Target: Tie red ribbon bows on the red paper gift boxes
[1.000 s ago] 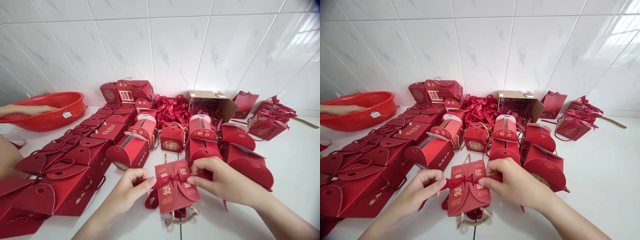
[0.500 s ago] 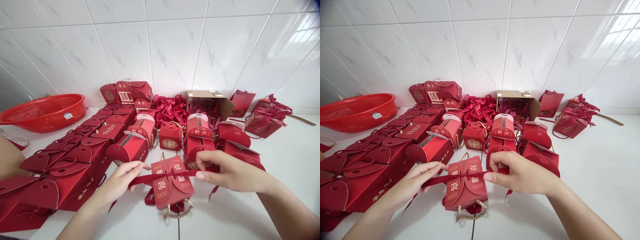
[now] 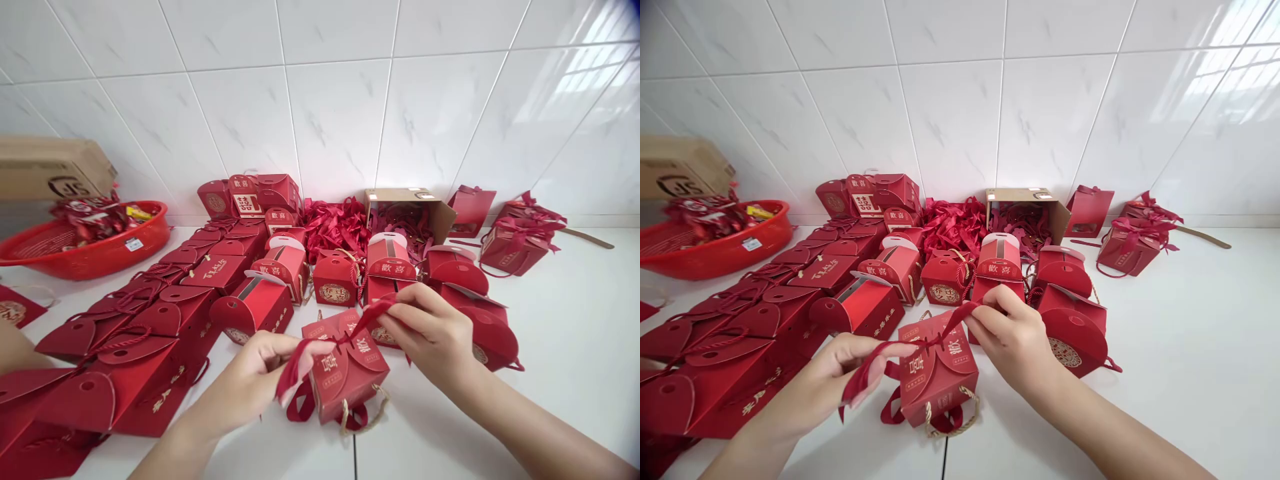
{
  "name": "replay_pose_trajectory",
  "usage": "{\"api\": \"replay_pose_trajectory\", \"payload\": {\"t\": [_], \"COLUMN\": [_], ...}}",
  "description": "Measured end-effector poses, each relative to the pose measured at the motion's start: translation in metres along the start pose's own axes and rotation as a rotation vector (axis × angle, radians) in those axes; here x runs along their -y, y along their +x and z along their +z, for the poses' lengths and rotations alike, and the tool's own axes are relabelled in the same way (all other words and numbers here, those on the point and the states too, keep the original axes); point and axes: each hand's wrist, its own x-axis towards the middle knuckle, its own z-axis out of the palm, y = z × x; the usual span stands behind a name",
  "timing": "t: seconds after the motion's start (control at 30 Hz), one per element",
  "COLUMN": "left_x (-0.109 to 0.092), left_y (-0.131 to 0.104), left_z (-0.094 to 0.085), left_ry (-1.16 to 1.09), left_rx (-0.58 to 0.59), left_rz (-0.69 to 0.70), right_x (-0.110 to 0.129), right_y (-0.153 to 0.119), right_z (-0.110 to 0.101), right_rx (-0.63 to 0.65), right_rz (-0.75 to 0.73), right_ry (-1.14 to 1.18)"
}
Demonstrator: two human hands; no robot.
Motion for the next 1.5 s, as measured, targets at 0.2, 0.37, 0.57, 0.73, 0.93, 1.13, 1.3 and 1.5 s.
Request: {"api": "replay_pose_trajectory", "payload": {"t": [0.2, 0.37, 0.57, 0.73, 0.93, 1.13, 1.3, 1.5], "left_x": [-0.004, -0.001, 0.016, 0.017, 0.005, 0.002, -0.009, -0.005], "left_y": [0.004, 0.008, 0.016, 0.019, 0.018, 0.007, 0.001, 0.017], "left_z": [0.02, 0.037, 0.048, 0.037, 0.032, 0.007, -0.005, -0.001], "left_ry": [0.048, 0.473, 0.717, 0.578, 0.602, 0.668, 0.548, 0.528], "left_rx": [-0.141, -0.181, -0.223, -0.105, -0.098, -0.172, 0.066, 0.11], "left_rz": [0.153, 0.382, 0.638, 0.776, 0.649, 0.329, 0.203, 0.182], "right_x": [0.011, 0.023, 0.028, 0.028, 0.026, 0.009, 0.006, 0.006], "right_y": [0.002, -0.002, -0.002, 0.001, 0.001, 0.009, 0.01, 0.013], "right_z": [-0.002, 0.003, 0.006, 0.005, -0.001, -0.019, -0.023, -0.027], "right_rx": [-0.019, 0.311, 0.475, 0.536, 0.635, 0.779, 0.819, 0.84], "right_rz": [0.084, 0.392, 0.542, 0.516, 0.435, 0.381, 0.361, 0.361], "right_ry": [0.272, 0.616, 0.624, 0.593, 0.501, 0.316, 0.298, 0.251]}}
